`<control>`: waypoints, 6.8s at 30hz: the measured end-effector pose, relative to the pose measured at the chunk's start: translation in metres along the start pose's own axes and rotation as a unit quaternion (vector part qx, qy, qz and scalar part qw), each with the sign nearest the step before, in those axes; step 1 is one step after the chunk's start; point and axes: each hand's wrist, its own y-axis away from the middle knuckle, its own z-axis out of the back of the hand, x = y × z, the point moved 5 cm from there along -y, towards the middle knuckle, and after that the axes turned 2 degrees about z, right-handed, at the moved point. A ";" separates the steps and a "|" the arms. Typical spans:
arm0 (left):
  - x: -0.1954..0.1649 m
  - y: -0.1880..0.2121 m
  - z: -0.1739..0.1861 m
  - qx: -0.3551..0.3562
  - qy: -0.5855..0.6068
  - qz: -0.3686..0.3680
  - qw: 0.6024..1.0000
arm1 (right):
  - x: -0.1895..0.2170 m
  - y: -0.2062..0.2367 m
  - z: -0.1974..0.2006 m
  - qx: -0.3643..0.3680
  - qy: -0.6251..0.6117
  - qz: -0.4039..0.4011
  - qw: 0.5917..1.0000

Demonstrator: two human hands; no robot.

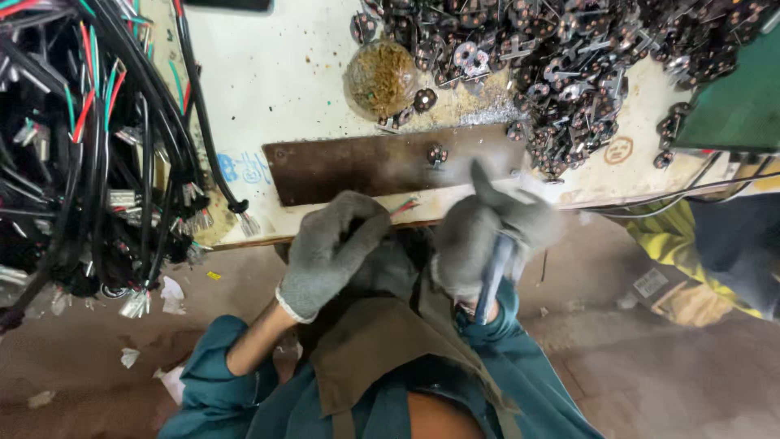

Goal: The person solders wires onto small black electrical components at a workbench. They hold a component in one gloved hand and a soldering iron in the other, solder the wire joint, then place the finished part onto a growing pile of completed components and pick up the next one.

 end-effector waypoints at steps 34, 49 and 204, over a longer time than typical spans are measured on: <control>-0.008 0.006 -0.010 -0.045 -0.154 -0.085 0.983 | -0.001 -0.015 -0.005 0.212 -0.116 -0.126 0.962; 0.015 0.007 -0.030 -0.059 0.077 0.082 0.992 | -0.026 0.012 0.005 0.096 -0.114 -0.063 0.987; -0.007 -0.019 -0.001 -0.013 -0.159 -0.118 0.980 | -0.008 -0.018 -0.008 0.169 0.089 0.063 0.980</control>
